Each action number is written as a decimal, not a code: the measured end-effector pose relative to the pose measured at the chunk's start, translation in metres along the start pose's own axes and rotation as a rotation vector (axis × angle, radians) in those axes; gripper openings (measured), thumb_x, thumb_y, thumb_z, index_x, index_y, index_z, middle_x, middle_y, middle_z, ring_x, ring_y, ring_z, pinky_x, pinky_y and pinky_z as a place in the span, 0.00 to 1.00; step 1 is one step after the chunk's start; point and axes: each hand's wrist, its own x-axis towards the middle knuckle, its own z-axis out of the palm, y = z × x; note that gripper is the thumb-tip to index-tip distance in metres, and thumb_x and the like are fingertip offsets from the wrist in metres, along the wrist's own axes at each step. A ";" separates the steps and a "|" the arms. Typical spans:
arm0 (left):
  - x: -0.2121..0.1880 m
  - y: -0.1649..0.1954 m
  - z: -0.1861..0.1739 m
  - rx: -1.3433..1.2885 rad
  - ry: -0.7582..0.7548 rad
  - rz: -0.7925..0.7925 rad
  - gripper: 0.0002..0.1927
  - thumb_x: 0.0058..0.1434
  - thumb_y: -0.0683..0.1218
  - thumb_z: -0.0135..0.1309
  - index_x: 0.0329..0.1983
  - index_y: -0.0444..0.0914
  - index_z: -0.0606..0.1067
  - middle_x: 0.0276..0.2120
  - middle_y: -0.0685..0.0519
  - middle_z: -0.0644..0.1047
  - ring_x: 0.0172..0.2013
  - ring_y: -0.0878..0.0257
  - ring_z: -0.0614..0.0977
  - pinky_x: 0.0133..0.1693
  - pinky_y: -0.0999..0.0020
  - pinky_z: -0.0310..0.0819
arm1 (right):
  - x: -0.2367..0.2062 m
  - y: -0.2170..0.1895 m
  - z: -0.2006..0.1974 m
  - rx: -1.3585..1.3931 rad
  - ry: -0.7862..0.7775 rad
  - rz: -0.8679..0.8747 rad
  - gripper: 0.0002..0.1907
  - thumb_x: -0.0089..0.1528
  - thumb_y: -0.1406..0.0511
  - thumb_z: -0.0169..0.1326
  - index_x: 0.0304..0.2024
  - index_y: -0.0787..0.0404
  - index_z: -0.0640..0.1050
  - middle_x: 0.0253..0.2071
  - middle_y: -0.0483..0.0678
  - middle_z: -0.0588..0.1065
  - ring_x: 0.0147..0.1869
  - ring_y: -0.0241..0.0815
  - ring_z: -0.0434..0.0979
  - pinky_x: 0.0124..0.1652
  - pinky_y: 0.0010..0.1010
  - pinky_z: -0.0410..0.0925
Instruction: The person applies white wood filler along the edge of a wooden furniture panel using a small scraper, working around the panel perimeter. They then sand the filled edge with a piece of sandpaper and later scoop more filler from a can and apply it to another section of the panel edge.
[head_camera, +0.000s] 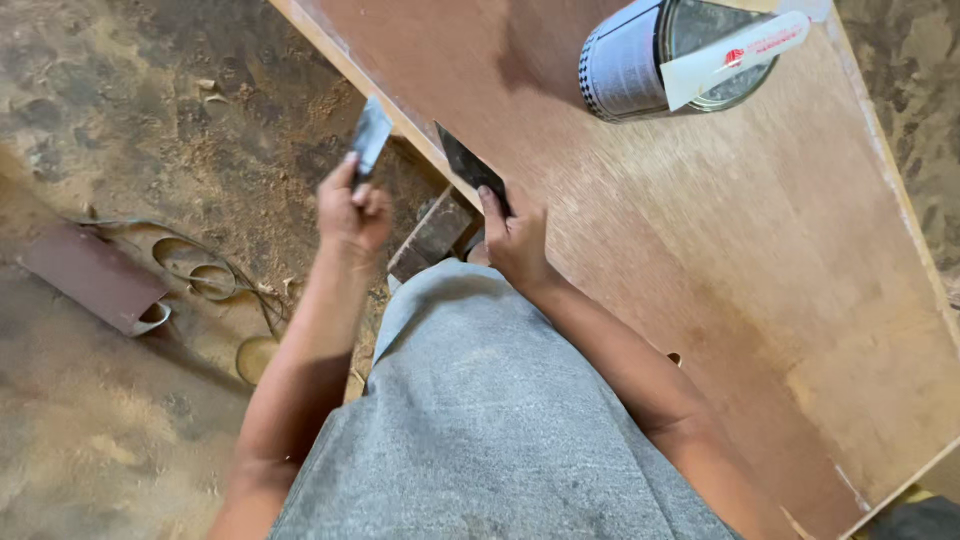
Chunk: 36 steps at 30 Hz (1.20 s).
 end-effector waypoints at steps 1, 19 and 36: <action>-0.007 -0.011 0.004 -0.019 -0.108 -0.067 0.08 0.73 0.45 0.50 0.37 0.38 0.72 0.20 0.57 0.71 0.13 0.72 0.65 0.15 0.76 0.57 | 0.001 -0.006 0.000 0.037 0.021 -0.104 0.12 0.71 0.70 0.51 0.56 0.68 0.77 0.43 0.57 0.82 0.42 0.44 0.84 0.43 0.31 0.74; -0.053 0.015 0.045 1.409 -0.526 -0.064 0.10 0.74 0.41 0.50 0.54 0.32 0.75 0.37 0.56 0.77 0.33 0.70 0.75 0.34 0.72 0.73 | 0.009 0.093 -0.022 0.731 0.310 0.700 0.08 0.68 0.69 0.58 0.38 0.70 0.77 0.35 0.49 0.77 0.35 0.38 0.78 0.35 0.32 0.73; -0.018 0.004 0.116 0.884 -0.245 0.257 0.07 0.73 0.41 0.47 0.50 0.40 0.74 0.29 0.57 0.75 0.16 0.72 0.68 0.16 0.77 0.61 | -0.020 0.164 -0.089 -0.085 0.160 0.621 0.14 0.63 0.62 0.61 0.32 0.68 0.80 0.23 0.49 0.76 0.26 0.36 0.73 0.29 0.34 0.67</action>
